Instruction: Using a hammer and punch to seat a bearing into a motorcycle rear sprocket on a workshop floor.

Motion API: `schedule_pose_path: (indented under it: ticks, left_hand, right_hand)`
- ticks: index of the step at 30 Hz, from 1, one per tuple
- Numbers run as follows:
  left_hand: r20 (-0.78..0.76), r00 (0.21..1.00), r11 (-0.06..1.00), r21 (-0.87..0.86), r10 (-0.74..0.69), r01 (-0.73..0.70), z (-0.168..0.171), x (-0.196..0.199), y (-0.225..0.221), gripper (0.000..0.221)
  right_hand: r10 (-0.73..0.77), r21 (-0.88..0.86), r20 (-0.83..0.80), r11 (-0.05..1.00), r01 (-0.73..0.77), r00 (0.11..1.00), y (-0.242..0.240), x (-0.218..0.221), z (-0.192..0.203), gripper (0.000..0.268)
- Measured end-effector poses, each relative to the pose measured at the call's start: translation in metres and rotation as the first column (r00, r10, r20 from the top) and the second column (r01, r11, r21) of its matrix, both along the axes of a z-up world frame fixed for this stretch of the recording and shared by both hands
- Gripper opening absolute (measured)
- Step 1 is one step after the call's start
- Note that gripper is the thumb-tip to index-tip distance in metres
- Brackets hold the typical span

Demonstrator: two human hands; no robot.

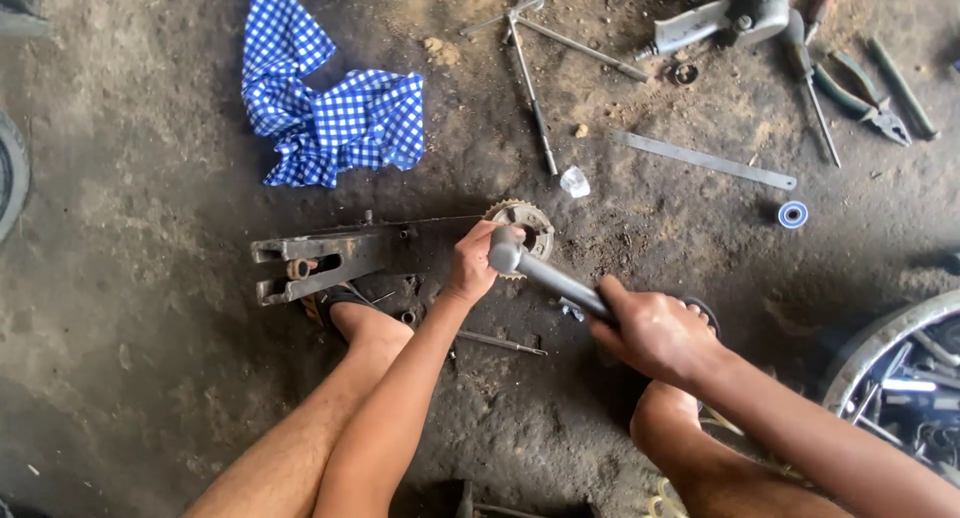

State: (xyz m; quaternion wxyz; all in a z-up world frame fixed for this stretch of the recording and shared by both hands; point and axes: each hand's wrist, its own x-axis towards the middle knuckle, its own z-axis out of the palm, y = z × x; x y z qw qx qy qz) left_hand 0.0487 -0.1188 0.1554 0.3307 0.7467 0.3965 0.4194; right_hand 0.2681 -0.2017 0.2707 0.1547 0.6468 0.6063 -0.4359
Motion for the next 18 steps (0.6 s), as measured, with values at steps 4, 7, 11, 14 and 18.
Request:
schedule_pose_path:
  ticks: [4,7,11,14,18]
  left_hand:
    - [0.041,0.999,0.999,-0.038,0.001,0.001,-0.005,-0.003,-0.002,0.014]
    - [0.042,0.999,0.999,-0.036,0.009,-0.008,-0.008,-0.002,-0.001,0.014]
    - [0.073,0.997,0.996,-0.088,0.039,-0.033,-0.01,0.0,-0.004,0.016]
    - [-0.024,1.0,0.998,-0.059,-0.011,0.009,0.003,-0.004,-0.002,0.011]
    - [-0.043,0.999,0.999,-0.045,-0.012,0.01,0.004,-0.004,-0.002,0.003]
  right_hand:
    - [0.045,-0.09,0.045,0.995,-0.041,0.998,0.002,-0.009,-0.007,0.03]
    - [0.016,-0.03,-0.007,0.999,-0.016,1.0,0.004,-0.009,0.008,0.029]
    - [0.097,0.25,-0.125,0.966,-0.063,0.987,-0.007,-0.007,0.015,0.03]
    - [0.063,-0.033,0.029,0.997,-0.062,0.998,0.009,-0.012,0.022,0.031]
    - [-0.015,-0.117,0.084,0.993,0.025,0.996,0.003,-0.014,0.011,0.033]
